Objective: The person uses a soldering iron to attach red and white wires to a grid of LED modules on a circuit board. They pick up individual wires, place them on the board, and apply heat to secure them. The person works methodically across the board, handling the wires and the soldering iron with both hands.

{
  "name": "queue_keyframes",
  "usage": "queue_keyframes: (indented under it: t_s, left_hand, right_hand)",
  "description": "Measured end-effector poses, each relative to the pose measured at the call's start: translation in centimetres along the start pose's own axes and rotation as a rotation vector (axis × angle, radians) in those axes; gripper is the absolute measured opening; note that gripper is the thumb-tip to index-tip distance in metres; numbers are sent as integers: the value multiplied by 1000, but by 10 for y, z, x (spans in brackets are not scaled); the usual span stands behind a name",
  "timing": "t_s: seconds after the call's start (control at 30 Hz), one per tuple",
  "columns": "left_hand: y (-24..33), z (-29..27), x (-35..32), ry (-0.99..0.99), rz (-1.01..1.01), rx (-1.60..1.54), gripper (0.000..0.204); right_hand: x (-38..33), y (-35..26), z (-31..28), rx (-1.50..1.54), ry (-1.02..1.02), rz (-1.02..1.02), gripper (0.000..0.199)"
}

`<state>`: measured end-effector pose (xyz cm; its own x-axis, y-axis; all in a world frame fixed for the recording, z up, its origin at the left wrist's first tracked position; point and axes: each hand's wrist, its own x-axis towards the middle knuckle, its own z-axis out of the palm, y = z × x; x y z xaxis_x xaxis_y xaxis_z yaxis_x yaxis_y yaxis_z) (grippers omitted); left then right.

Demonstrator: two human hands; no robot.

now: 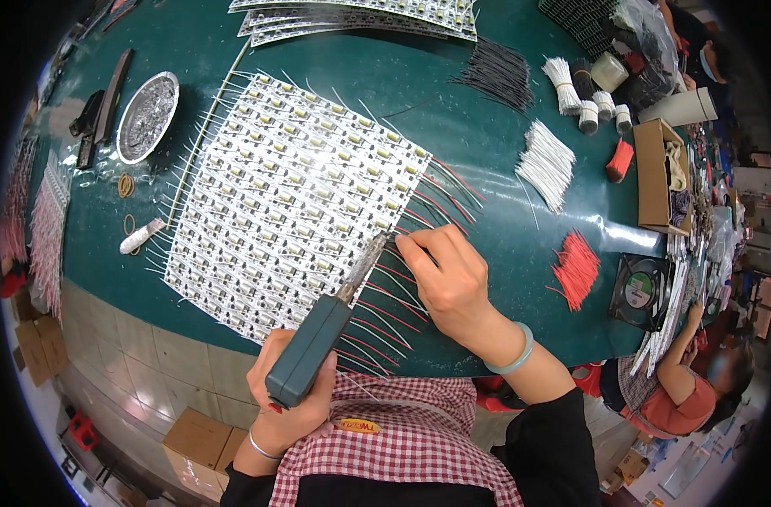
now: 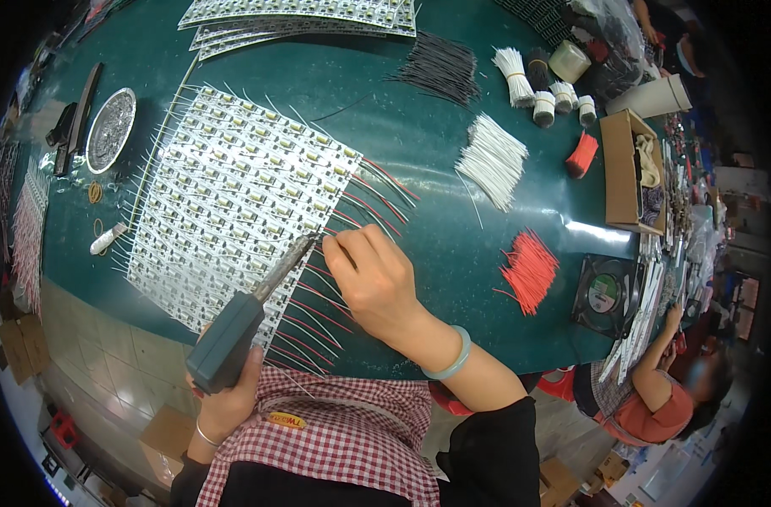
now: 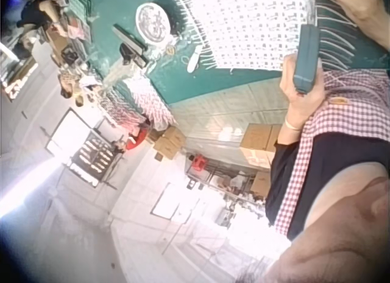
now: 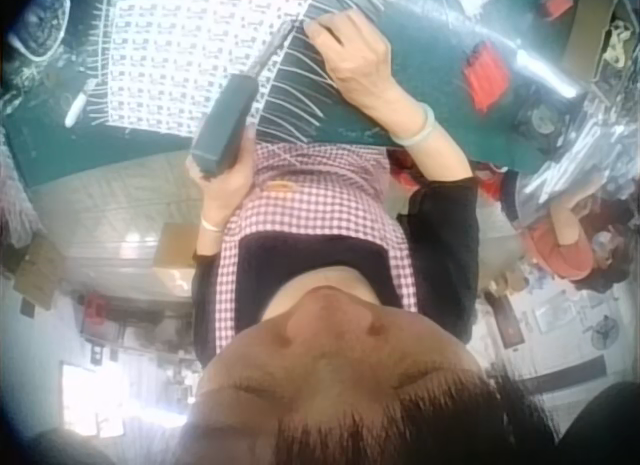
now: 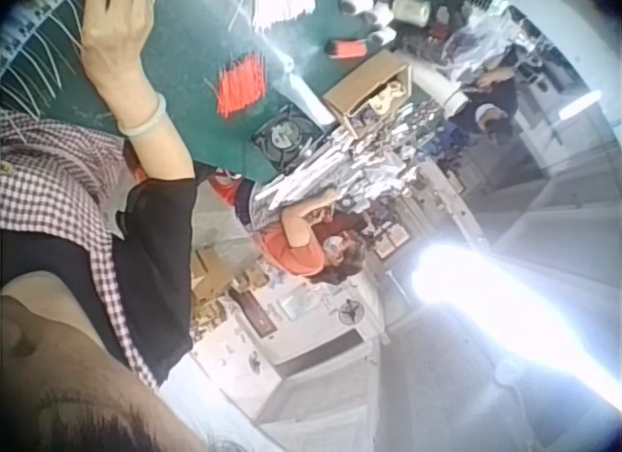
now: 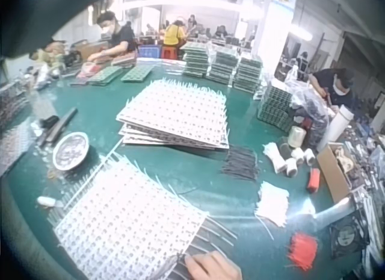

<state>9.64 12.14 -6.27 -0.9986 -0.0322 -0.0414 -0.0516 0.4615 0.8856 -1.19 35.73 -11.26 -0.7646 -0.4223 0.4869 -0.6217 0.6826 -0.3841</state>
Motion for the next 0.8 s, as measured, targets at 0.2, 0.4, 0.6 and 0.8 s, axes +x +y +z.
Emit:
queue_keyframes:
  t_s: [0.2,0.4,0.6,0.8]
  left_hand:
    - [-20,-5,-18,-21,-50,-29,21]
    - [-17,-6,-21,-22,-117,-55,26]
    - [-16,-7,-20,-8,-65,-38,26]
    - [-15,-11,-21,16,-16,-24,25]
  right_hand:
    - [-1,0,1,-11,9,0,30]
    - [-1,-2,1,-26,19,8,30]
    - [0,-5,0,-21,72,8,33]
    - [-6,-13,-1,-20,95,-42,32]
